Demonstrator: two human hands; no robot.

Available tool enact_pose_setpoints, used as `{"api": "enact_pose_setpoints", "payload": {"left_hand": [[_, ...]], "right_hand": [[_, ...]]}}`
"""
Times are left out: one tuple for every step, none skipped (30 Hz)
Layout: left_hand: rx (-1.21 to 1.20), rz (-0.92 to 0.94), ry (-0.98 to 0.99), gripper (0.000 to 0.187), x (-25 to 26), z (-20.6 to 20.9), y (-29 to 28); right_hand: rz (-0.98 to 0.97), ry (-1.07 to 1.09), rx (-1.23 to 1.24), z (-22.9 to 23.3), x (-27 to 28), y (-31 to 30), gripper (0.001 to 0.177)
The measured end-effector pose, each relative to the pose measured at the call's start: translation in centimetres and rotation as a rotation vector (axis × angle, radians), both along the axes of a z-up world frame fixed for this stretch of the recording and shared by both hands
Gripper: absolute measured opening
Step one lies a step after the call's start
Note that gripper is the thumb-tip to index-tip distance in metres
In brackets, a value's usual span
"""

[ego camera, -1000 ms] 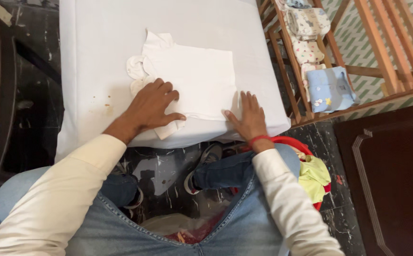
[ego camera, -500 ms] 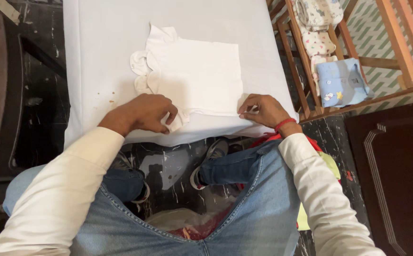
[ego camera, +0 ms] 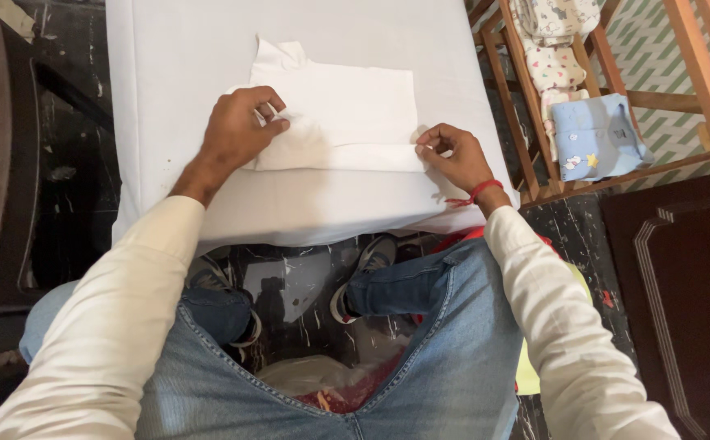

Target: The person folds several small garments one by one on a white surface and places each folded item into a wooden rack. The items include a light blue long-sleeved shirt, a light blue short-sleeved shirt, a patterned cloth, a white shirt, and a yellow shirt.

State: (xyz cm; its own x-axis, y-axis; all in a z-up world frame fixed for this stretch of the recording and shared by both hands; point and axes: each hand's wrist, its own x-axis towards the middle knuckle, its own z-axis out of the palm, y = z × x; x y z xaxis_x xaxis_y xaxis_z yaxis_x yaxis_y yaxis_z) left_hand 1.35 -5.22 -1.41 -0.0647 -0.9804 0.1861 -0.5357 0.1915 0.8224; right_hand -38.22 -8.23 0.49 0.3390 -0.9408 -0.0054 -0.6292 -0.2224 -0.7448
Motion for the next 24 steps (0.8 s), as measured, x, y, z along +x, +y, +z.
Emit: {"api": "enact_pose_setpoints", "payload": {"left_hand": [[-0.011,0.015,-0.03,0.022,-0.1,-0.4,0.0],[-0.023,0.029,-0.059,0.021,-0.3,-0.7,-0.1],[-0.033,0.042,-0.087,0.02,-0.4,-0.9,-0.1],[-0.025,0.052,-0.099,0.021,-0.5,-1.1,0.0],[-0.018,0.063,-0.112,0.022,-0.5,-1.1,0.0],[-0.011,0.073,-0.124,0.023,-0.6,-1.1,0.2],[-0.008,0.087,-0.154,0.027,-0.6,-0.9,0.3],[-0.005,0.101,-0.184,0.031,-0.8,-0.8,0.7],[-0.003,0.115,-0.212,0.035,-1.1,-0.7,1.1],[-0.11,0.108,-0.288,0.042,-1.6,-0.7,1.4],[-0.218,0.103,-0.362,0.048,-2.1,-0.7,1.6],[-0.326,0.098,-0.436,0.055,-2.6,-0.8,1.9],[-0.357,0.03,-0.472,0.063,-3.4,-1.0,2.3],[-0.388,-0.039,-0.507,0.071,-4.3,-1.4,2.8],[-0.419,-0.107,-0.541,0.079,-5.1,-1.8,3.3],[-0.406,-0.147,-0.566,0.078,-5.5,-2.3,3.9],[-0.392,-0.189,-0.592,0.078,-6.0,-2.9,4.6],[-0.379,-0.231,-0.619,0.078,-6.4,-3.4,4.9],[-0.359,-0.234,-0.608,0.078,-6.5,-3.8,5.0],[-0.339,-0.238,-0.597,0.079,-6.4,-4.2,5.1],[-0.317,-0.243,-0.587,0.079,-6.3,-4.5,5.2],[-0.306,-0.238,-0.609,0.079,-6.2,-4.8,5.2],[-0.295,-0.233,-0.629,0.079,-6.2,-5.1,5.2],[-0.283,-0.229,-0.649,0.079,-6.2,-5.3,5.2]], "right_hand": [[-0.013,0.029,0.001,-0.1,0.2,-0.2,0.017],[-0.026,0.059,0.002,-0.2,0.5,-0.3,0.018],[-0.041,0.09,0.004,-0.1,0.8,-0.3,0.018],[-0.07,0.119,-0.007,0.0,1.1,-0.2,0.019],[-0.1,0.147,-0.018,0.2,1.6,-0.1,0.02],[-0.129,0.174,-0.029,0.4,2.0,0.0,0.021],[-0.127,0.233,-0.07,0.8,2.4,0.2,0.024],[-0.124,0.291,-0.11,1.2,2.7,0.5,0.028],[-0.122,0.35,-0.151,1.6,3.1,0.8,0.031],[-0.057,0.376,-0.268,1.9,3.6,1.2,0.036],[0.011,0.403,-0.387,2.2,4.1,1.5,0.042],[0.081,0.428,-0.504,2.3,4.7,1.9,0.047],[0.126,0.419,-0.46,2.0,5.6,2.6,0.057],[0.171,0.411,-0.416,1.4,6.8,3.3,0.067],[0.261,0.462,-0.391,0.8,7.7,3.9,0.071],[0.351,0.513,-0.365,0.3,8.6,4.4,0.075],[0.393,0.537,-0.349,-0.4,9.8,4.9,0.076],[0.436,0.561,-0.333,-1.2,10.9,5.3,0.078],[0.479,0.585,-0.319,-1.6,11.5,5.6,0.079],[0.456,0.608,-0.299,-1.8,11.6,5.9,0.08],[0.432,0.629,-0.277,-2.1,11.6,6.2,0.08],[0.409,0.649,-0.255,-2.4,11.6,6.3,0.08],[0.379,0.656,-0.225,-2.5,11.4,6.3,0.081],[0.349,0.664,-0.195,-2.6,11.0,6.0,0.082]]}}
